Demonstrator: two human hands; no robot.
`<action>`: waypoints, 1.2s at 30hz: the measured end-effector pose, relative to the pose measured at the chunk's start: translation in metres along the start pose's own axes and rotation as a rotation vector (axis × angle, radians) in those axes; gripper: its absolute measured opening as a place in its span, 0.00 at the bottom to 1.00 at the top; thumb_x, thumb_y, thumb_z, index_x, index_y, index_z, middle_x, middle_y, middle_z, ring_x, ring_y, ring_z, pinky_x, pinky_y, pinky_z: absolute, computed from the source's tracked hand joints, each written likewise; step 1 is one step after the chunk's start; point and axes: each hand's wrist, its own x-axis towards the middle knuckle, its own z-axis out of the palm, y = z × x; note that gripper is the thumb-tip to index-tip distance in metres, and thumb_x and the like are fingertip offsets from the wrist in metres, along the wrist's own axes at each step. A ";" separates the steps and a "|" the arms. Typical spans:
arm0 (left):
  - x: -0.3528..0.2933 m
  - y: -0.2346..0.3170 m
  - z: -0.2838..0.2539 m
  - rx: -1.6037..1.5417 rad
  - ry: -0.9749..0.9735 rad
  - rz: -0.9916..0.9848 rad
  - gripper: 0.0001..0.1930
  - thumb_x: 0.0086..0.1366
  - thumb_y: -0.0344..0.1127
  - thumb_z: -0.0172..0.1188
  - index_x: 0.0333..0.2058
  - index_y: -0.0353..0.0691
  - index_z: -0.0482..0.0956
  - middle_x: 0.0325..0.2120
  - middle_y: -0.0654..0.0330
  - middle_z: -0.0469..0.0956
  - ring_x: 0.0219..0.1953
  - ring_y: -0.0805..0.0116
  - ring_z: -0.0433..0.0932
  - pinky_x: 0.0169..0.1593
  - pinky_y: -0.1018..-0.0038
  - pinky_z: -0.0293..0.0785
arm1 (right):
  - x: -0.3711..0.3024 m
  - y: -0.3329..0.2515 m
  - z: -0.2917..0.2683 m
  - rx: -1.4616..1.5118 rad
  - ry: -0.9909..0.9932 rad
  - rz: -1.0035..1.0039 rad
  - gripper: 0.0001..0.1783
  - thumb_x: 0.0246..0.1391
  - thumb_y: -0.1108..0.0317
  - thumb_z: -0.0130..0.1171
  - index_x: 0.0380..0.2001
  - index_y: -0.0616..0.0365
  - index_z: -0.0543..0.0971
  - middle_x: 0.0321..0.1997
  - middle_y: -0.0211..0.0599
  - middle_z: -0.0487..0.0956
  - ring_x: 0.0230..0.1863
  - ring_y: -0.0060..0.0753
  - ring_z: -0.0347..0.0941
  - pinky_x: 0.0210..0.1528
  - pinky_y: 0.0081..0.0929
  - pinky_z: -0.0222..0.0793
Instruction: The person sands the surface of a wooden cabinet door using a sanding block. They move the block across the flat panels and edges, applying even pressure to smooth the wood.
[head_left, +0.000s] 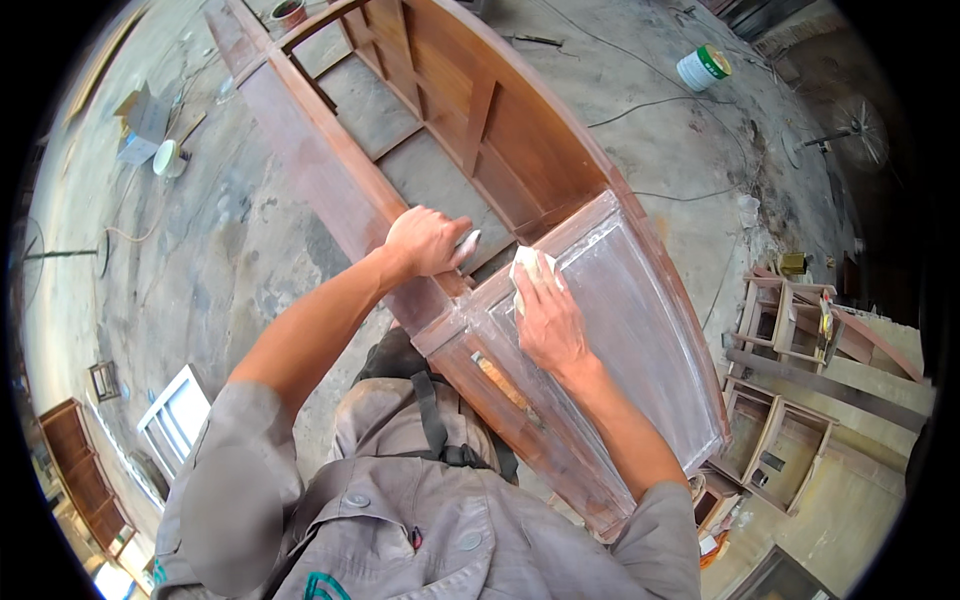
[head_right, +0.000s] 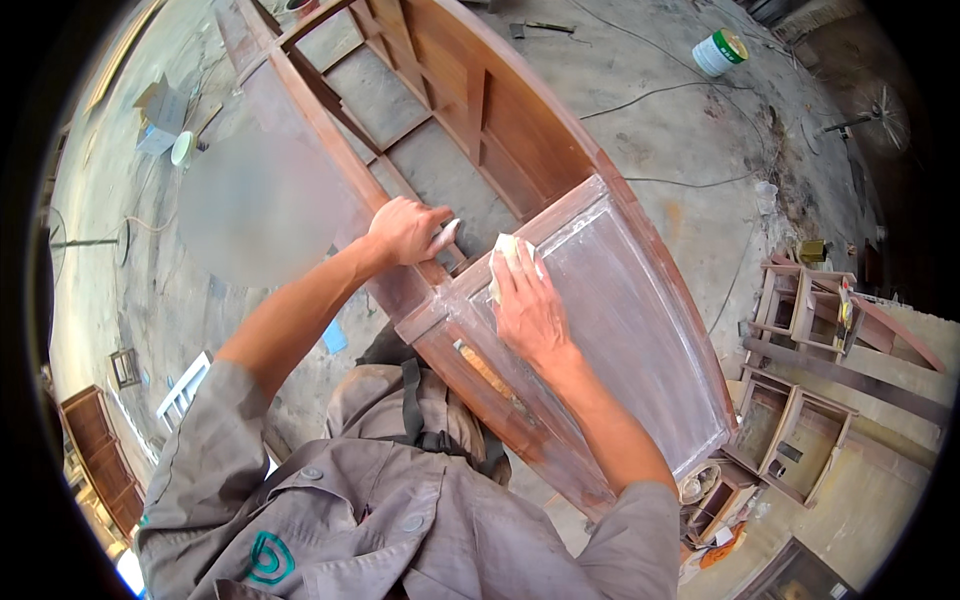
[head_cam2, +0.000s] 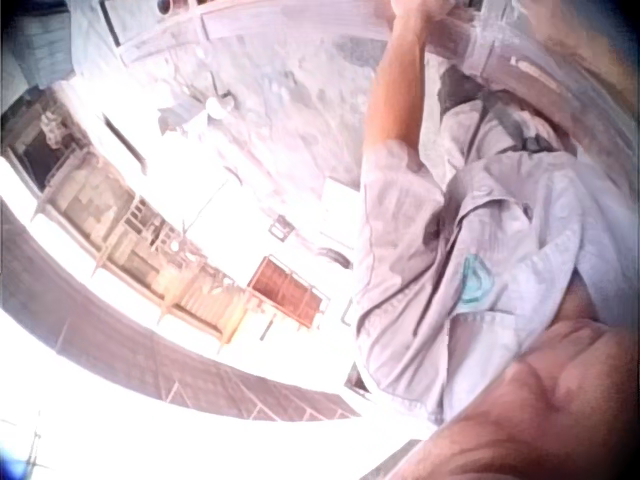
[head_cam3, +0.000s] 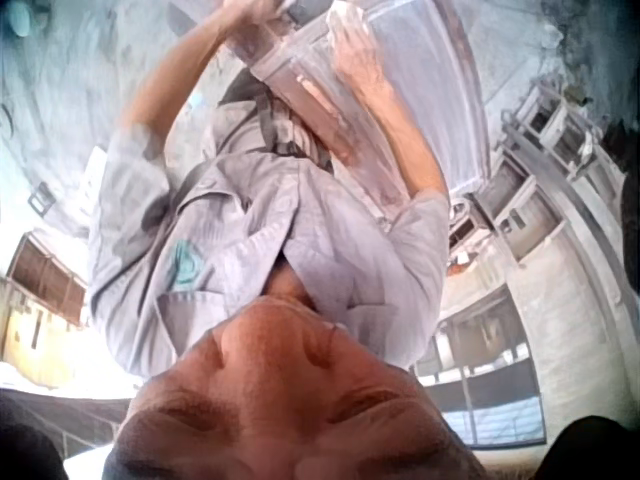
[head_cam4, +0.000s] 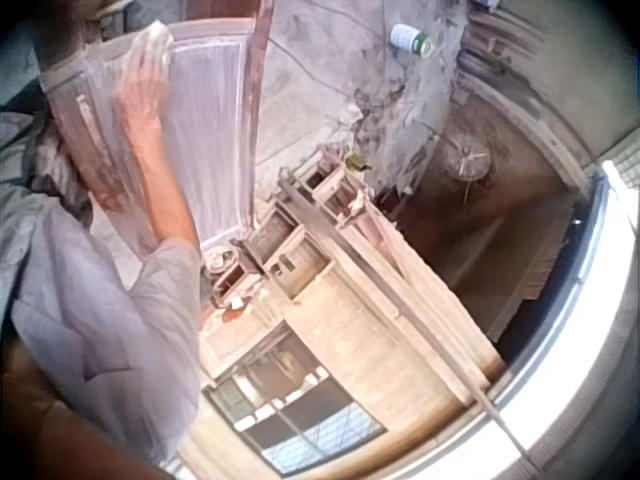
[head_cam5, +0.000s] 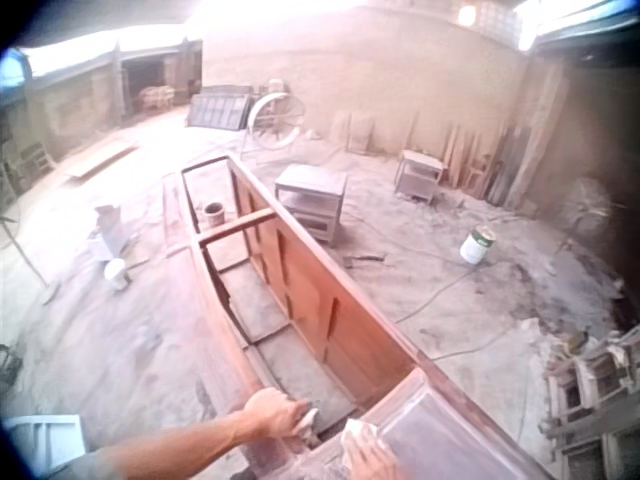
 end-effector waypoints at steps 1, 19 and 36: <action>0.001 0.001 0.000 0.005 0.017 0.004 0.13 0.66 0.47 0.58 0.35 0.45 0.84 0.17 0.49 0.79 0.24 0.43 0.80 0.28 0.53 0.75 | 0.004 0.000 -0.004 -0.026 0.022 0.075 0.34 0.60 0.54 0.61 0.63 0.67 0.74 0.64 0.60 0.75 0.68 0.62 0.70 0.72 0.51 0.63; -0.004 0.000 -0.002 -0.029 -0.017 -0.010 0.15 0.67 0.48 0.57 0.30 0.43 0.82 0.19 0.47 0.80 0.25 0.42 0.80 0.31 0.50 0.75 | -0.029 -0.119 -0.031 1.083 -0.157 0.872 0.31 0.74 0.61 0.43 0.76 0.59 0.56 0.67 0.62 0.72 0.62 0.52 0.77 0.55 0.42 0.79; -0.001 -0.007 0.006 -0.055 0.005 0.130 0.19 0.69 0.50 0.55 0.27 0.41 0.81 0.21 0.46 0.82 0.26 0.45 0.83 0.33 0.53 0.79 | -0.032 -0.164 -0.013 0.602 0.190 0.844 0.33 0.67 0.71 0.43 0.73 0.71 0.55 0.66 0.71 0.70 0.69 0.67 0.68 0.70 0.43 0.62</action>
